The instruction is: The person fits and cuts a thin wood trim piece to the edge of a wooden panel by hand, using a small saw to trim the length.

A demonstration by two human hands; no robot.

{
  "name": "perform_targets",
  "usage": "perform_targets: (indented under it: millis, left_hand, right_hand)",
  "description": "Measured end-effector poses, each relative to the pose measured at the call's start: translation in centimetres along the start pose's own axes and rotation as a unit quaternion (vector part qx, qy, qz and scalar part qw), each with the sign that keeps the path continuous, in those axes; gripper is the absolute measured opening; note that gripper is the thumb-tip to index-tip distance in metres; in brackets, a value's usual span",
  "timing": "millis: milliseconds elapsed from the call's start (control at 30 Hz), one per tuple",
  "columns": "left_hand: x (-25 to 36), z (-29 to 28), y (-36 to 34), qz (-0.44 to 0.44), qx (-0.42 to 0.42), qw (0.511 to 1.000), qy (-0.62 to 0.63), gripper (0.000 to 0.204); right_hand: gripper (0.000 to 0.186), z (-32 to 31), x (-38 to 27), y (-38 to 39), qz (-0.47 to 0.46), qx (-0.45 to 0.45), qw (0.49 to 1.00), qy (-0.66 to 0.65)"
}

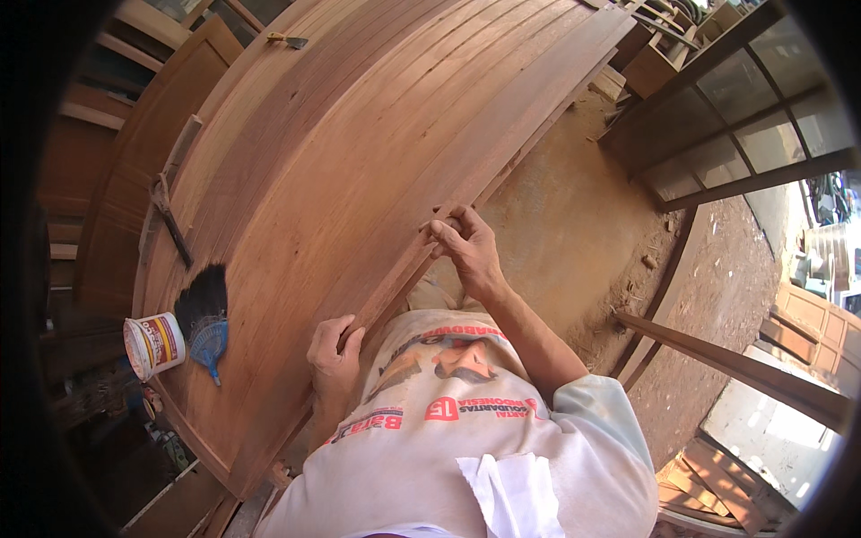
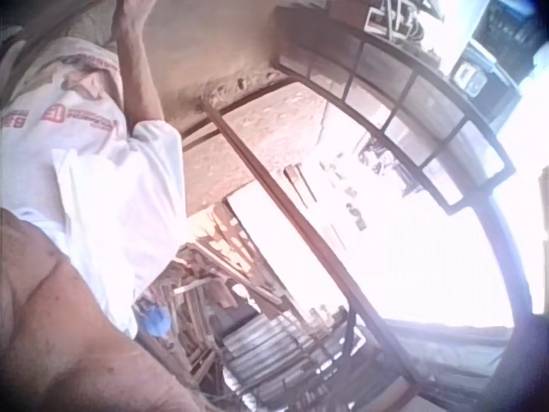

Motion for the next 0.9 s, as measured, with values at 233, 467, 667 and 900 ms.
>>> perform_targets:
  millis: [233, 467, 667, 900]
  left_hand:
    - [-3.5, 1.5, -2.8, -0.010, -0.041, 0.998, 0.049, 0.031]
    - [-7.8, 1.5, -4.7, 0.004, -0.052, 0.998, 0.035, 0.036]
    - [-10.0, 0.9, -4.2, -0.005, -0.016, 1.000, 0.020, 0.031]
    - [-10.7, 2.0, -3.6, -0.003, 0.030, 0.998, -0.053, 0.028]
  right_hand:
    - [0.032, 0.2, 0.0, -3.4, 0.018, 0.041, 0.998, 0.042]
    - [0.035, 0.3, 2.5, -5.6, 0.084, 0.031, 0.986, 0.142]
    - [0.031, 6.9, -2.3, -5.9, 0.030, -0.158, 0.803, 0.574]
    - [0.045, 13.5, -1.1, -4.6, -0.240, -0.368, 0.603, 0.666]
Point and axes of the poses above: each hand's wrist, its own y-axis away from the middle knuckle, its own z-axis out of the palm, x = y × z, the point moved 9 cm from there along -y, towards the middle knuckle, and after that the axes turned 3 degrees about -x, right-handed, at the moved point
